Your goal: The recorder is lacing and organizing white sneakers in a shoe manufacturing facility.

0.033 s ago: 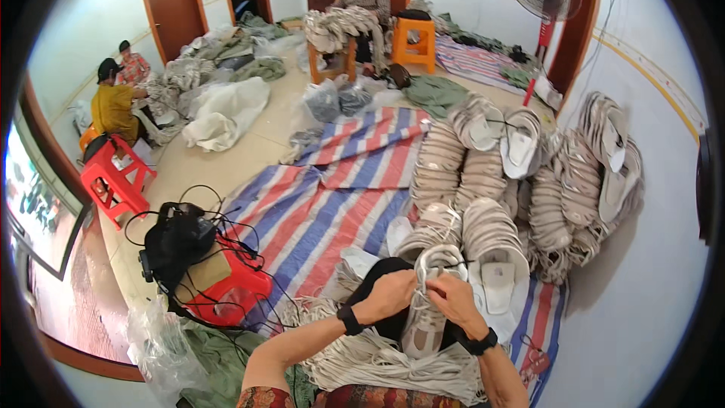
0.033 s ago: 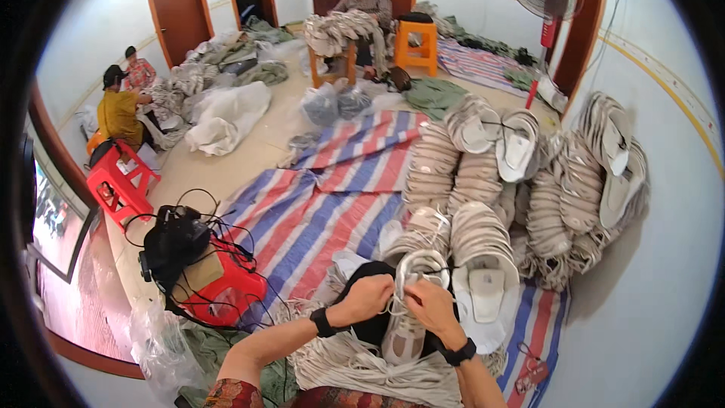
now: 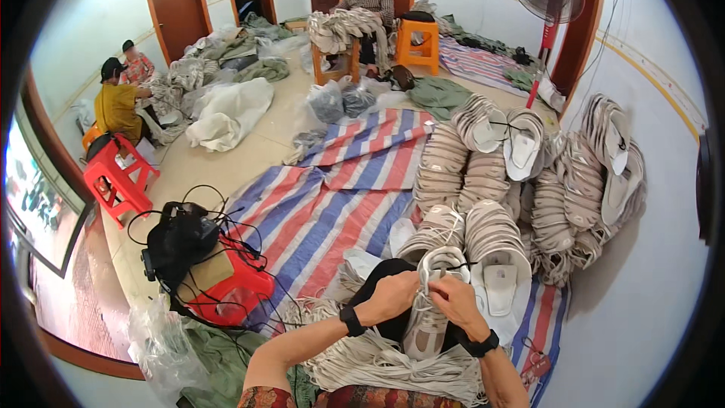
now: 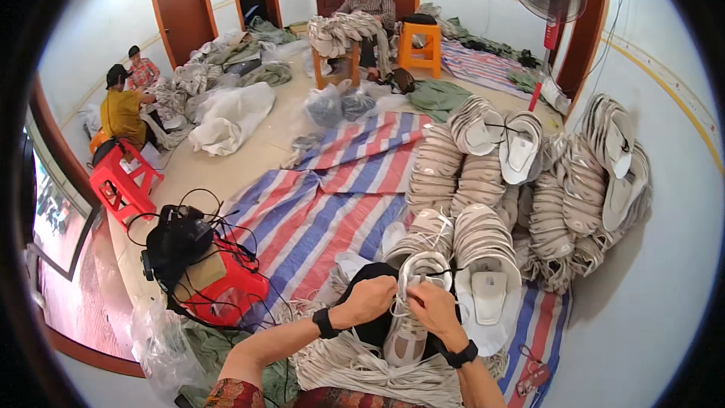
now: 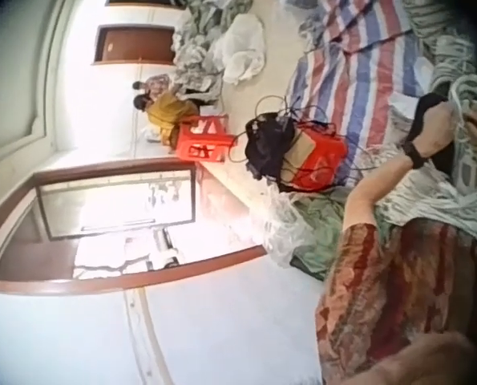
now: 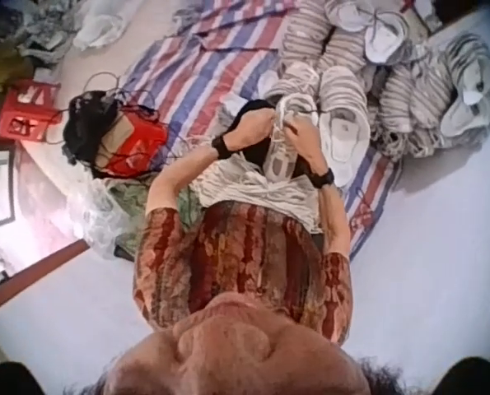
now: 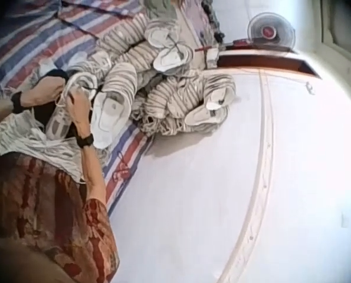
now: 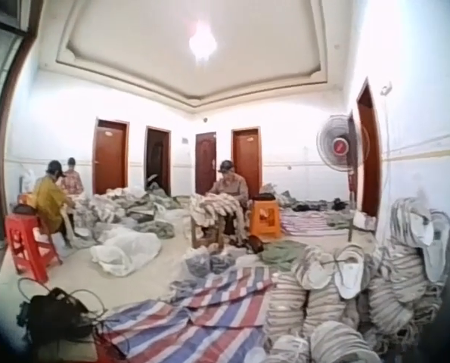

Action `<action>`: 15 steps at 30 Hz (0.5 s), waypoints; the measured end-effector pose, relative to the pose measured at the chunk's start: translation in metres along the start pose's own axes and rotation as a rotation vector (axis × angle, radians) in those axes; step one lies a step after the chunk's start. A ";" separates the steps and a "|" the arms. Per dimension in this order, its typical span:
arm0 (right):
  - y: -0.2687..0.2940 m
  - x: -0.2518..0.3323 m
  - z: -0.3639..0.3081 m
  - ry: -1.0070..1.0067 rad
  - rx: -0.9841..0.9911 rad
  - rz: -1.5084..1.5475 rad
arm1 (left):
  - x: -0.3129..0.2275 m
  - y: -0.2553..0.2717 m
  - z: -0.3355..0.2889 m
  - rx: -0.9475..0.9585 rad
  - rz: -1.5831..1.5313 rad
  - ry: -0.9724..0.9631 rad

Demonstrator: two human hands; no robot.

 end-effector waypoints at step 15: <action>0.001 0.008 -0.001 -0.013 -0.002 0.062 | -0.024 0.004 -0.008 -0.048 0.285 -0.144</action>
Point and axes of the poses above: each hand's wrist, its own z-axis towards the middle knuckle, its own y-axis out of the back of the hand, x = y × z, the point moved 9 cm from there along z, towards the middle knuckle, and after that the axes turned 9 degrees about z, right-handed, at the moved point
